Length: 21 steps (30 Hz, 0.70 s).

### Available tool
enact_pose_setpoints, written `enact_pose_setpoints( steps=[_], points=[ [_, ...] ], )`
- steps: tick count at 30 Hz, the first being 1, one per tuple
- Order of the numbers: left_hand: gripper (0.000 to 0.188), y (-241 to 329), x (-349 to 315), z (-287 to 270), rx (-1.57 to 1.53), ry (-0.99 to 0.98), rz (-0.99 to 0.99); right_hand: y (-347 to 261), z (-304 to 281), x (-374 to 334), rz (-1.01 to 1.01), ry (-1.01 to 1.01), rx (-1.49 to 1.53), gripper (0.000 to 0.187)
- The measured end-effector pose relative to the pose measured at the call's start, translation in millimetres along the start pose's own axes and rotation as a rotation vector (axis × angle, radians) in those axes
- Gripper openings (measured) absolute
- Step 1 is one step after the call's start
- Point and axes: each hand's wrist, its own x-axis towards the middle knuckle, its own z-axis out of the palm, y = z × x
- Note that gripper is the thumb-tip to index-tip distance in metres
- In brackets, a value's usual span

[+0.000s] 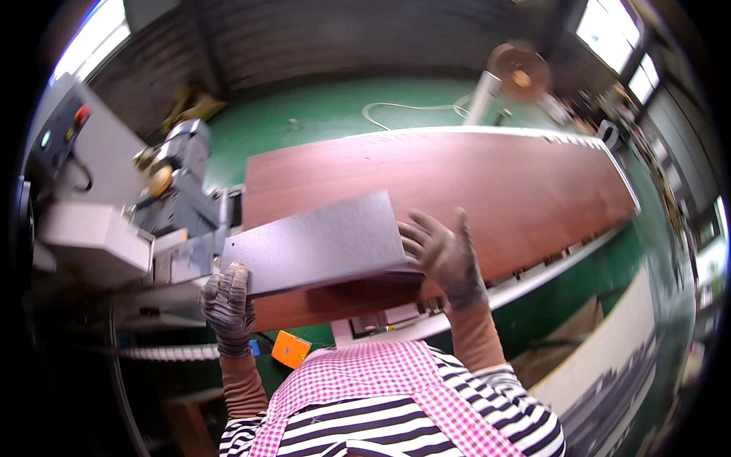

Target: The person picks up dark furniture panels one at a time from a large table and stacks them onto a nearby workbench.

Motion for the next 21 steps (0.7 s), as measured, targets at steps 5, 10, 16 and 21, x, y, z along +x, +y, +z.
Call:
enact_pose_setpoints(
  steps=[5, 10, 16, 21],
  points=[
    [0.028, 33, 13, 28, -0.099, -0.034, 0.204, 6, -20, -20, -0.075, 0.306, -0.671, 0.063],
    [0.025, 48, 17, 57, -0.261, 0.024, 0.161, 10, -41, -52, -0.123, 0.392, -0.444, 0.065],
    [0.068, 88, 26, 70, -1.045, 0.022, -0.678, 32, -57, -65, -0.313, 0.334, 0.081, 0.051],
    [0.05, 145, 34, 40, -2.402, -0.114, -1.065, 76, -14, -57, -0.372, 0.488, -0.08, 0.04]
  ],
)
